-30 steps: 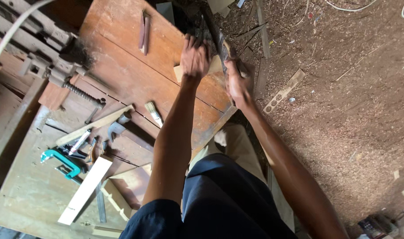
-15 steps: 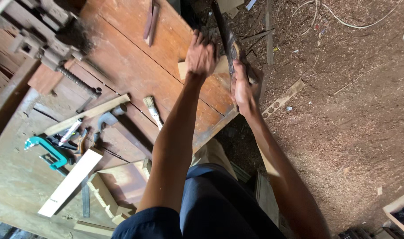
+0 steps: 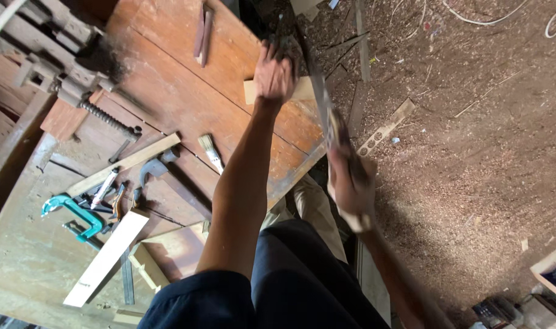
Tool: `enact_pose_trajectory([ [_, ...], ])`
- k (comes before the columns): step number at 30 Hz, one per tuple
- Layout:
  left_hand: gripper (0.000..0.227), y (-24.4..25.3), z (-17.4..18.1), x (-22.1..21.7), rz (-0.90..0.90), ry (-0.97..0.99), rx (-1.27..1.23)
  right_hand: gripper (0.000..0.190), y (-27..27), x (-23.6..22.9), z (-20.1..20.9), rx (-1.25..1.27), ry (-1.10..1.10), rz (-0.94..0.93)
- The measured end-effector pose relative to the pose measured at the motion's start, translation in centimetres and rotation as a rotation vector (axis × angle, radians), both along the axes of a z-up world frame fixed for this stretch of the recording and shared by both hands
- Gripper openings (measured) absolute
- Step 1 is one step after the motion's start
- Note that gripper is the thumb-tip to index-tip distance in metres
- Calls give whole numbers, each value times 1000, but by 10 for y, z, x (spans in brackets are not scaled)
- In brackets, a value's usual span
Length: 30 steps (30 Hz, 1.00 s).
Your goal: The person applies a substance to a small wooden block with a brush, then uses a hand saw to sand the block's edges and surfaces. The person repeatedly repositions the block and continues sanding until the clip ends.
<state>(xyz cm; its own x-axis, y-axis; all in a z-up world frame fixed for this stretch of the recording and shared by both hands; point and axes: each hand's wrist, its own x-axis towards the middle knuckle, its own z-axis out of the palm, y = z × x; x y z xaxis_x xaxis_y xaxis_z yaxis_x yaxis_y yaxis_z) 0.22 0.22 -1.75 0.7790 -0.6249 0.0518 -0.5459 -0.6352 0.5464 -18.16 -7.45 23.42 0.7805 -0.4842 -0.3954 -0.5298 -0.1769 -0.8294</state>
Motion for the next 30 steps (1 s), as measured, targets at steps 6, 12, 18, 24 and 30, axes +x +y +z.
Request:
enact_pose_trajectory([
  [6, 35, -4, 1, -2, 4, -4, 86, 45, 12, -29, 78, 64, 222, -48],
  [12, 36, -2, 3, -4, -30, 82, 154, 29, 8, 33, -37, 162, -96, -85],
  [18, 37, -9, 9, -5, 54, 18, 86, 28, 6, 54, -124, -63, -138, 7],
  [24, 30, -5, 7, -4, 58, -25, 46, 28, 1, 29, -37, 244, 33, -179],
  [30, 30, -4, 6, -6, 47, 32, 74, 39, 12, -42, 78, 235, -14, -152],
])
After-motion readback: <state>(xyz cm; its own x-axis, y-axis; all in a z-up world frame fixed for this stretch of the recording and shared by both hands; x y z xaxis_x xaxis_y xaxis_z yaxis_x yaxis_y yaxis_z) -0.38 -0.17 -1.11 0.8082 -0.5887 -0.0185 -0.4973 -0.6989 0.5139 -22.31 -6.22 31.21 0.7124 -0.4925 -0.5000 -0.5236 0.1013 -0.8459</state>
